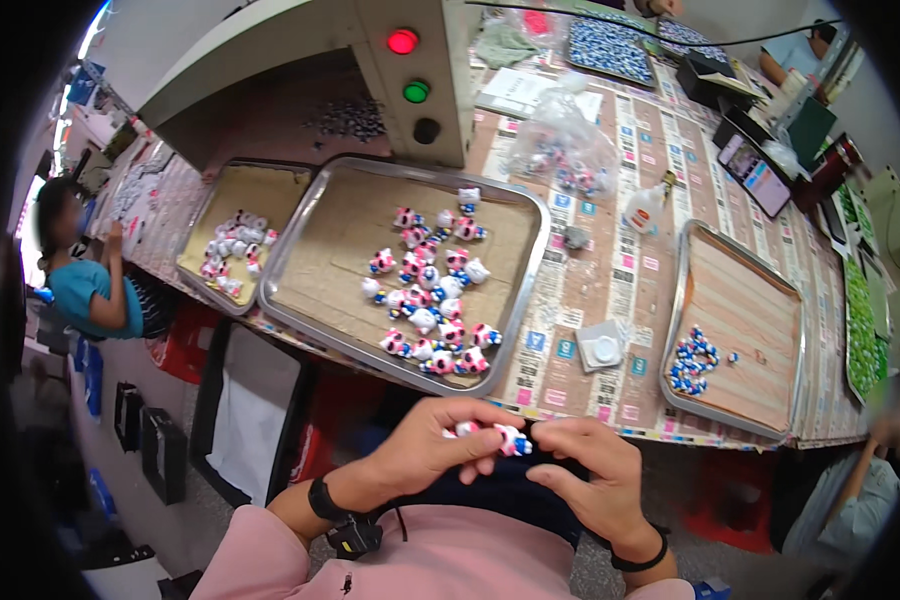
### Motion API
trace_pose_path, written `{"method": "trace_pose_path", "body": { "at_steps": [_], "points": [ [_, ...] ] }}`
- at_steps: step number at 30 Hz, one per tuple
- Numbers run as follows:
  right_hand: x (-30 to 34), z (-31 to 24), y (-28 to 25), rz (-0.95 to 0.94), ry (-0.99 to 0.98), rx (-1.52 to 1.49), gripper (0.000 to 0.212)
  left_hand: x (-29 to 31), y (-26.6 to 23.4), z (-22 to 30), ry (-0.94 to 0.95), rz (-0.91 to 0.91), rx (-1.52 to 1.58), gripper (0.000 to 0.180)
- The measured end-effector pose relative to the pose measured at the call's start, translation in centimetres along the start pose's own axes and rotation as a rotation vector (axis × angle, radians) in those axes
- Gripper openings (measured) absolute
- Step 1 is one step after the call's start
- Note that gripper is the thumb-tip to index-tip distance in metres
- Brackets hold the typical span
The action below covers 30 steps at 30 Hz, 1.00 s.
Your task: The person assembles small, round, white objects with pink and blue patterns by hand. They pick up a base object from a metal tray, attach a small blue component, and place the finished item back into the tray. The process is repetitive and performed one item at a time.
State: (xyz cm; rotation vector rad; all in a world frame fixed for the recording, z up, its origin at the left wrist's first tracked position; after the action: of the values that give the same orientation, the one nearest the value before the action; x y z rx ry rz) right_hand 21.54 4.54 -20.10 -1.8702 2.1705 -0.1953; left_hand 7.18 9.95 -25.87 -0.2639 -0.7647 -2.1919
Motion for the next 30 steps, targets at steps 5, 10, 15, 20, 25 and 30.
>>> {"method": "trace_pose_path", "body": {
  "at_steps": [5, 10, 15, 20, 25, 30],
  "points": [
    [0.6, 1.1, -5.1, 0.274, 0.011, 0.091, 0.031, 2.7, -9.5, 8.3, 0.272, 0.478, -0.487, 0.022],
    [2.7, 4.2, -10.7, 0.466, 0.144, 0.071, 0.026, 3.0, -14.7, 11.2, 0.464, 0.583, -0.974, 0.023],
    [3.8, 5.7, -16.4, 0.631, 0.183, 0.233, 0.027, 4.0, -13.6, 13.1, 0.684, 0.714, -1.103, 0.024],
    [2.5, 4.7, -19.7, 0.638, 0.153, 0.580, 0.026, 4.8, -12.3, 10.2, 0.485, 0.626, -0.498, 0.031],
    [0.8, 6.1, -19.9, 0.531, 0.127, 0.751, 0.020, 2.4, -4.8, 4.4, 0.252, 0.187, -0.114, 0.036],
    [-1.5, 8.4, -19.4, 0.474, 0.259, 0.781, 0.015, 0.6, -0.7, -0.8, 0.034, -0.065, -0.018, 0.027]
  ]
}}
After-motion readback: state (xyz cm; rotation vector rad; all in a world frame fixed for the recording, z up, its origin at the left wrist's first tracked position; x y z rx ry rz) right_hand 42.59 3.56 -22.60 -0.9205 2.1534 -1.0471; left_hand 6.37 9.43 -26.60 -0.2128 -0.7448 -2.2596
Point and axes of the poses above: each hand's wrist, its own x-axis away from the middle knuckle, its own y-axis out of the palm, z = x × y, the point moved 9 cm from there along -x, towards the middle knuckle, and after that the axes turned 3 degrees about z, right-handed, at the moved point
